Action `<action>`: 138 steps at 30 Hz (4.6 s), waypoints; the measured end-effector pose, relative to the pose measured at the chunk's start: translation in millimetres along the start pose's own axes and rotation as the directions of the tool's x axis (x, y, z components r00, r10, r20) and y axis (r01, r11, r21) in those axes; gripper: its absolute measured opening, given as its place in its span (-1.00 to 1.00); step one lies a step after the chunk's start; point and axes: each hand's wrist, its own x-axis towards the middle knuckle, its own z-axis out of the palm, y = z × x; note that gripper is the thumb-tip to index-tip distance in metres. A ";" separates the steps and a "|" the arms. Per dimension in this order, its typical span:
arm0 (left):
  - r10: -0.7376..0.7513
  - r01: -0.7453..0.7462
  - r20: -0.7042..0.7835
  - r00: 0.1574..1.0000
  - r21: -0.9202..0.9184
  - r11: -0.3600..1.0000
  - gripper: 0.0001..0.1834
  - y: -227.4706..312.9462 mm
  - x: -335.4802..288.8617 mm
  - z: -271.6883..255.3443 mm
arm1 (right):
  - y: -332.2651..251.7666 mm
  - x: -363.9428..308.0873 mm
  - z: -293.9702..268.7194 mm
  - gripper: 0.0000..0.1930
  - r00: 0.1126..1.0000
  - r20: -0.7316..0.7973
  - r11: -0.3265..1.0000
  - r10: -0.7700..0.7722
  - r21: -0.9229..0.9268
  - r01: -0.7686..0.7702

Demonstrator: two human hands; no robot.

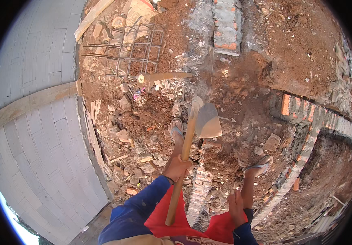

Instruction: The person digs into the dirt at a construction site using a hoe and positions a metal rebar cage into the excavated trench.

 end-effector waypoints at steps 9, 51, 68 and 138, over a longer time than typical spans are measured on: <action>0.116 0.032 -0.183 0.976 0.650 0.759 -0.62 -25.5 -47.1 -242.0 | -111.2 80.6 40.9 -0.64 0.931 -0.001 0.859 -0.366 -0.385 0.337; 0.712 -0.414 -0.501 0.493 0.585 0.698 -0.47 300.7 349.1 -542.3 | -247.1 313.4 392.3 -0.59 0.918 0.199 0.868 -0.344 -0.304 0.392; 0.826 -0.466 -0.409 0.388 0.686 0.559 -0.58 276.9 254.5 -505.4 | -440.6 373.5 502.7 -0.64 0.892 -0.201 0.882 -0.406 0.170 0.440; 0.509 -0.504 -0.028 0.860 -0.200 0.840 -0.79 30.0 431.8 219.1 | -32.5 580.0 -116.3 -0.33 0.770 -0.637 0.937 -0.017 0.259 0.235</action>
